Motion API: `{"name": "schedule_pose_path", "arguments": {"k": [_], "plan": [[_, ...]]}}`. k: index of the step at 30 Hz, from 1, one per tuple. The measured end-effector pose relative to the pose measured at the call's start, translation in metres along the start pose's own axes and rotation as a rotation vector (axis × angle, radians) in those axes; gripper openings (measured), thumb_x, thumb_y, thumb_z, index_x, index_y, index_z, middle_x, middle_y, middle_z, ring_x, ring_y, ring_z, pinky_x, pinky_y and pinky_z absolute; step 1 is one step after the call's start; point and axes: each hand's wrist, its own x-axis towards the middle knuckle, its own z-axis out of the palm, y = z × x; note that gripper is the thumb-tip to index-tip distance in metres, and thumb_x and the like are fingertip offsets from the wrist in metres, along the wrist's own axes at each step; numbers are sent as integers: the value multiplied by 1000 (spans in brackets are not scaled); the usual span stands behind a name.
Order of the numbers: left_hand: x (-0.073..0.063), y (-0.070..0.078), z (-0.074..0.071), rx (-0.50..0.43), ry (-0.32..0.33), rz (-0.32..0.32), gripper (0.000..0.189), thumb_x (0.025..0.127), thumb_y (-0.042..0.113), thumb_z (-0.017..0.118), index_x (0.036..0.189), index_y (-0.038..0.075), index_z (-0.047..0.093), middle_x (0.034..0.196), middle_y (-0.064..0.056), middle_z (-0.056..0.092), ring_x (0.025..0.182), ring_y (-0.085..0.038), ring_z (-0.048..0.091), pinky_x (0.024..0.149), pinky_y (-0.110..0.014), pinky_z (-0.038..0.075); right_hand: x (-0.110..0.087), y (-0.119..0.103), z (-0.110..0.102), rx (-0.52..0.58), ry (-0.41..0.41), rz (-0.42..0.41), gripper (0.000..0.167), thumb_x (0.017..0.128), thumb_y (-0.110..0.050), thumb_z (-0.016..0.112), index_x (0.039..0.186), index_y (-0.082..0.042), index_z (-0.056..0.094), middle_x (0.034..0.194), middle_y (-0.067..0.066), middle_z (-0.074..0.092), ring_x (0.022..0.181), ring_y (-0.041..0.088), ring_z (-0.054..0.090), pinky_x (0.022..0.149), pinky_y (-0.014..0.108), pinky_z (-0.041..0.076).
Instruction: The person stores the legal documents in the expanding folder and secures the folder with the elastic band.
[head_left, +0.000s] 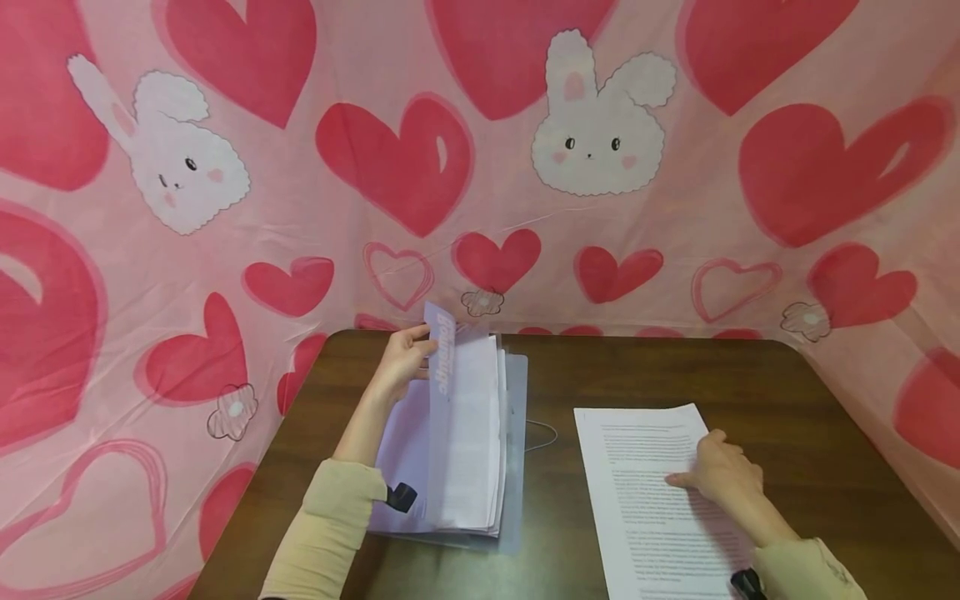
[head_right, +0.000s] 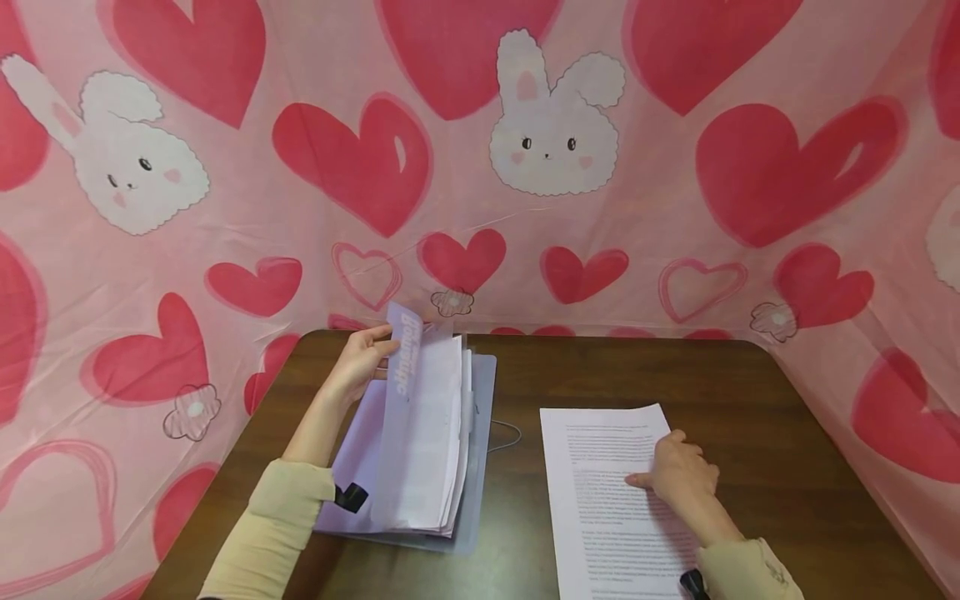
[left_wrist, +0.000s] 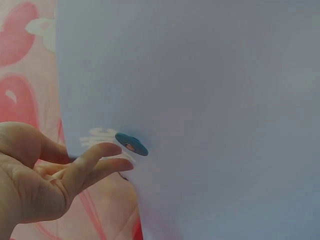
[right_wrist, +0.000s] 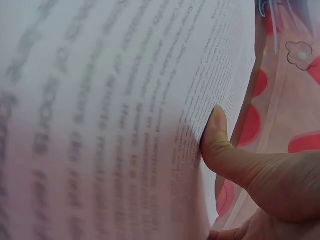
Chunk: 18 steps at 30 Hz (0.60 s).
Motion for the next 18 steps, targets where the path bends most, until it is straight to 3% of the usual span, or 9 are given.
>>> {"name": "schedule_pose_path", "arguments": {"k": [6,10,12,18], "plan": [[0,0,0,6,-3,3,63,113,10,52,168,-9,30,162,-35,50,128,-43,72,77,-25,67,3,9,1,-2,-17,-12,114,71,-58,99,120,27,43,106,41,66,97,50,67,92,67,47],[0,0,1,6,1,-5,62,113,10,53,169,-8,31,161,-34,53,129,-43,72,79,-26,67,5,21,3,58,-15,-51,113,71,-62,98,121,27,48,106,40,66,93,47,66,87,63,51],[0,0,1,7,0,-8,63,113,10,53,169,-8,30,162,-34,52,132,-46,70,81,-27,68,7,27,2,94,-18,-63,106,76,-56,97,124,27,50,111,40,67,96,47,67,86,62,55],[-1,1,0,13,8,-5,63,113,11,53,169,-6,32,165,-31,49,139,-51,62,79,-23,66,3,37,-14,255,-42,-130,57,94,-16,79,123,26,54,108,39,66,92,43,65,80,54,59]]}}
